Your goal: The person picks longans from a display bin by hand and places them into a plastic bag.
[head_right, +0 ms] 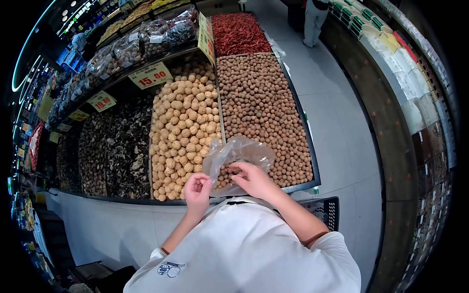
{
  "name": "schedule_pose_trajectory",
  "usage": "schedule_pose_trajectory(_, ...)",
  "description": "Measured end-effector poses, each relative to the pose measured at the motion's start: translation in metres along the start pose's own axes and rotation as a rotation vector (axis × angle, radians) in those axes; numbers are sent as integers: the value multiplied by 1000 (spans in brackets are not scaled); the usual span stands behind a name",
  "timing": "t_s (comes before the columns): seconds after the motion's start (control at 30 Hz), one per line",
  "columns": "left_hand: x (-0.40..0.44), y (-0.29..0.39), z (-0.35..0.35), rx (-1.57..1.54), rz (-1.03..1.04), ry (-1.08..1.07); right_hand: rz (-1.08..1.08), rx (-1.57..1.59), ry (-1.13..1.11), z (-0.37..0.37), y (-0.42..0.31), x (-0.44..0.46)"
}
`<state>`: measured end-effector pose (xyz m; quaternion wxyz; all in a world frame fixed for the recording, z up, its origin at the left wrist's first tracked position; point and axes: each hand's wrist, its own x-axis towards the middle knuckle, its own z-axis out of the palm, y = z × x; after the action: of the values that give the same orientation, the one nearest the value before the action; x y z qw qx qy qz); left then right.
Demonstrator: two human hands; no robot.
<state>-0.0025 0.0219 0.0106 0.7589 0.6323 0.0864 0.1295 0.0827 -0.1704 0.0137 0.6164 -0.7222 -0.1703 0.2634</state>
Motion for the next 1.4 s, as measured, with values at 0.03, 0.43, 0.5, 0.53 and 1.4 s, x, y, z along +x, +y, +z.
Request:
schedule_pose_trajectory(0.03,2,1,0,10,12,-6,0,-5,2,-5,-5,-5)
schedule_pose_trajectory(0.43,14,6,-3,-28,2,-26,-36,237,609,-94,-11,7)
schedule_pose_trajectory(0.5,14,5,-5,-41,3,-22,-25,78,615,-109,15,21)
schedule_pose_trajectory(0.53,14,5,-6,-37,4,-13,-8,-81,616,-113,23,29)
schedule_pose_trajectory(1.4,33,-1,-11,21,-42,105,268,-997,602,-153,56,214)
